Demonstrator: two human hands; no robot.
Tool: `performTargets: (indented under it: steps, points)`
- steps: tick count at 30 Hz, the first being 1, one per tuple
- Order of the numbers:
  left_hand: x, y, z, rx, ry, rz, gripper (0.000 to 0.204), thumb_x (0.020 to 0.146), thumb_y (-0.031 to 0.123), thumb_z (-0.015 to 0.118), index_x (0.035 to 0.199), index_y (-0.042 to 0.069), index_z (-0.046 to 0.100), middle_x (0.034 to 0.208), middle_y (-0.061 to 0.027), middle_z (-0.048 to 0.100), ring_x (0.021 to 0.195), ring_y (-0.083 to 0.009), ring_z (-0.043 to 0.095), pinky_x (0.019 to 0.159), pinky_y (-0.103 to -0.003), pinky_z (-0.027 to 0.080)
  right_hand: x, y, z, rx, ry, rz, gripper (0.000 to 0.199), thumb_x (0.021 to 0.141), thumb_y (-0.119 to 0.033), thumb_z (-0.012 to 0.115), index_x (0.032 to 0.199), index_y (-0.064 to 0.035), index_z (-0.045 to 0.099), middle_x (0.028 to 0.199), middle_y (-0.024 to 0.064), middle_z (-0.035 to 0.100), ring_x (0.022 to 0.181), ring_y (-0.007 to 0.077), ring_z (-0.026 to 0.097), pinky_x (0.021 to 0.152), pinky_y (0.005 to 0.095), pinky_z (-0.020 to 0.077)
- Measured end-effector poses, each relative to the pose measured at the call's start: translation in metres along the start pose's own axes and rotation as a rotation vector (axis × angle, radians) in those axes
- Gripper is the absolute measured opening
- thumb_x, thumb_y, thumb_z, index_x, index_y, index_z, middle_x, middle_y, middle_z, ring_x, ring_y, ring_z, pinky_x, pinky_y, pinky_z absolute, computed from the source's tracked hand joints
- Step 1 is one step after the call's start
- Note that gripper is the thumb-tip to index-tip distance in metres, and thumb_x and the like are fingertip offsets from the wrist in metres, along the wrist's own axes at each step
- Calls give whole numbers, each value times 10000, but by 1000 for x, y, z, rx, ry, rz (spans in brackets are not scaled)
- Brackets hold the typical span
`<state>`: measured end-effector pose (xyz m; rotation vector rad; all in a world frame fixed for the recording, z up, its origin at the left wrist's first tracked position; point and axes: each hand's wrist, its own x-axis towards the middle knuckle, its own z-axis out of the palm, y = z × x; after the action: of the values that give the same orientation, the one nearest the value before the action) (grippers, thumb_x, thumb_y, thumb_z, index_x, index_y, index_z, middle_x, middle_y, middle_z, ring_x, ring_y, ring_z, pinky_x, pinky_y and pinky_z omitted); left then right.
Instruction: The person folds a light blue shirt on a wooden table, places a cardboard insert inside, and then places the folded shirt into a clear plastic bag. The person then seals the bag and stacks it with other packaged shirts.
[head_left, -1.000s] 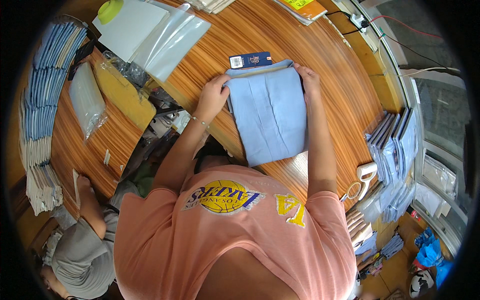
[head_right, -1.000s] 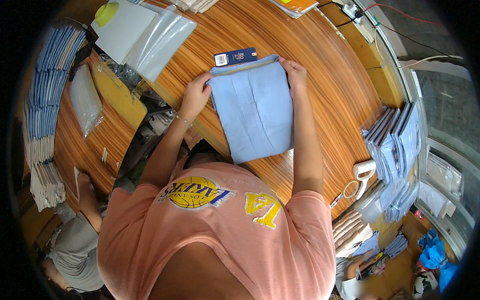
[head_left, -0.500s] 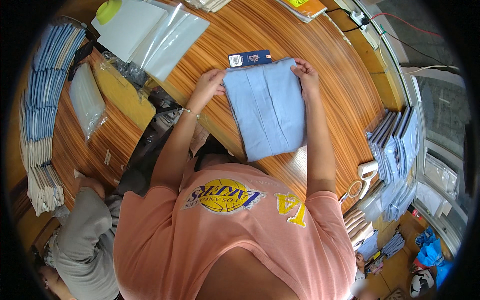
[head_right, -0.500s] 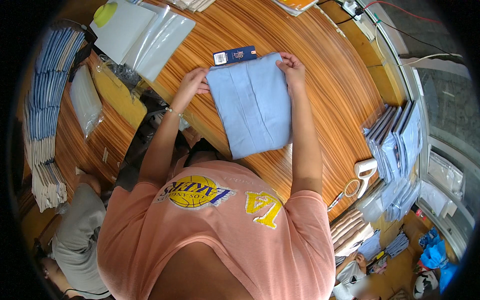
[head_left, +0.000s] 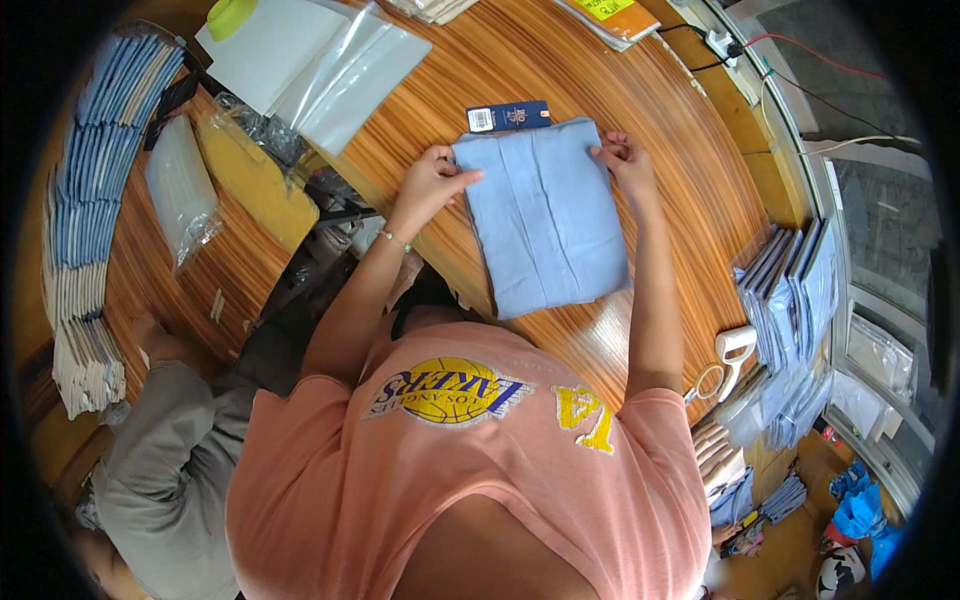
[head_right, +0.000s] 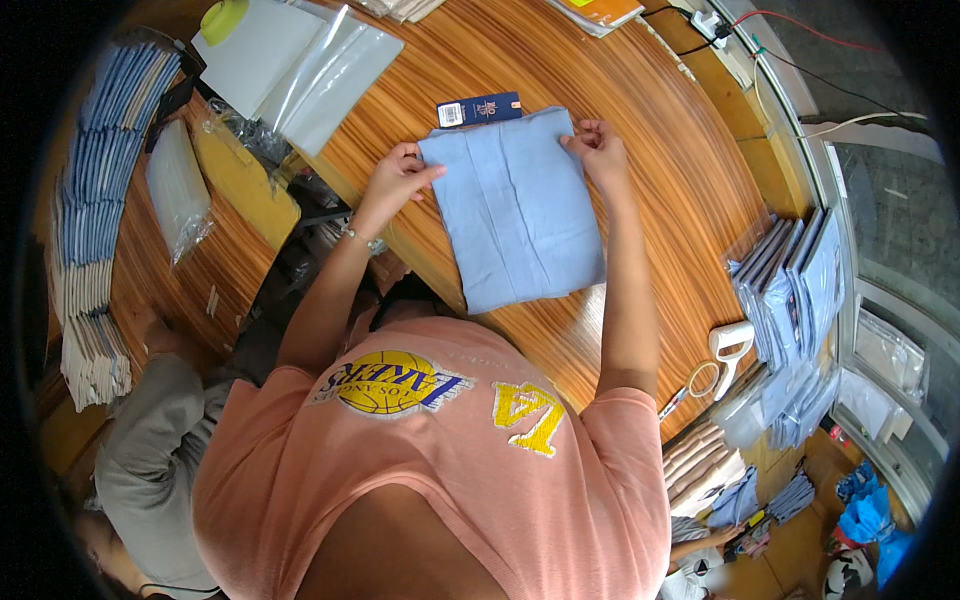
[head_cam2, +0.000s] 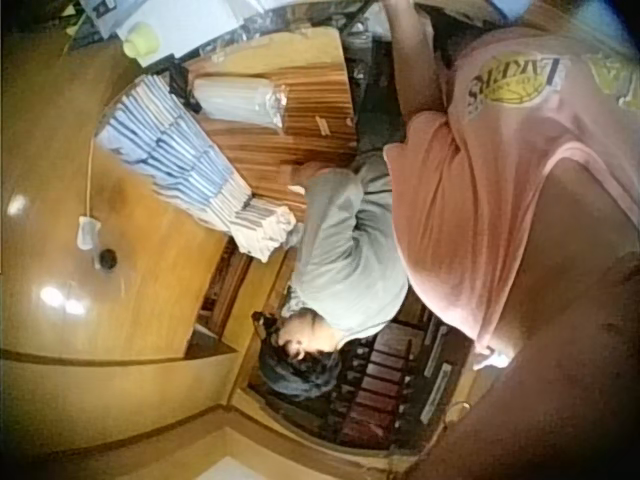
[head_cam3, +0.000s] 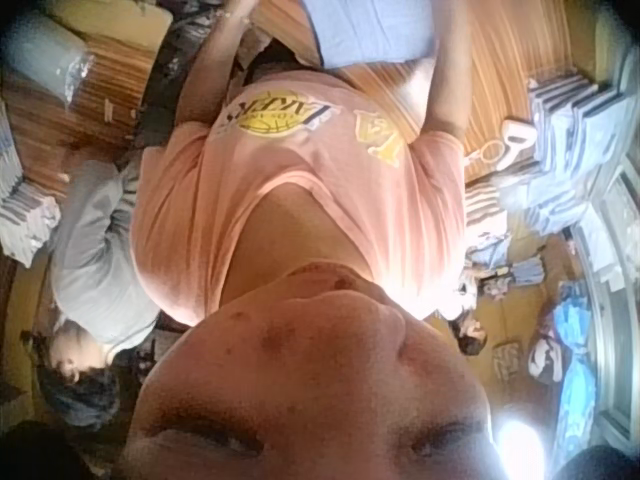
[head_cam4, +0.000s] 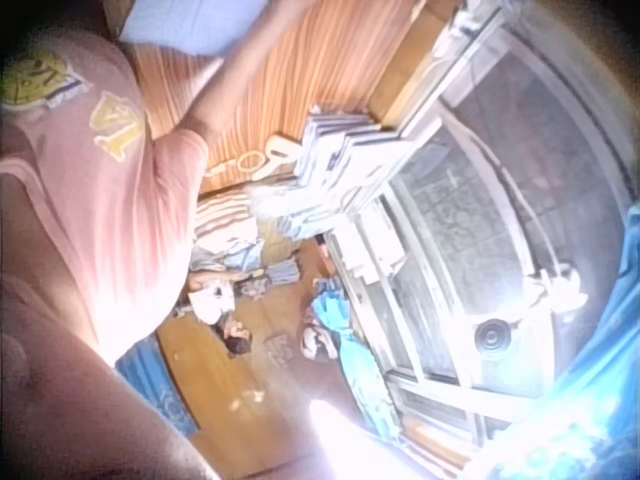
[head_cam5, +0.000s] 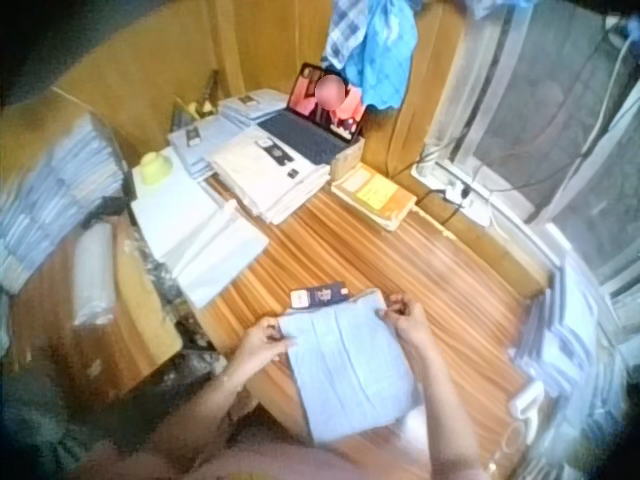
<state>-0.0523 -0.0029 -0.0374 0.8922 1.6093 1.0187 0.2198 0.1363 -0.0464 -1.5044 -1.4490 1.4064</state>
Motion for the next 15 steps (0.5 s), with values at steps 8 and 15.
performTargets:
  steps: [8, 15]
  points:
    - [-1, -27, 16, -104, 54, -15, 193, 820, 164, 669, 825, -16, 601, 663, -10, 585, 571, -74, 547, 477, -214, 457, -5, 6, 3, -18, -108, -28, 320, 743, 31, 678, 1044, 25, 572, 747, 36, 609, 679, 100, 555, 609, 224, 447]
    - [-8, -24, 22, -137, 57, 79, 218, 832, 167, 661, 725, -6, 584, 616, 18, 524, 537, -55, 479, 480, -216, 444, -10, 3, 9, -22, -45, -93, 301, 758, 55, 661, 1042, 9, 572, 792, 13, 611, 706, 77, 555, 648, 206, 455]
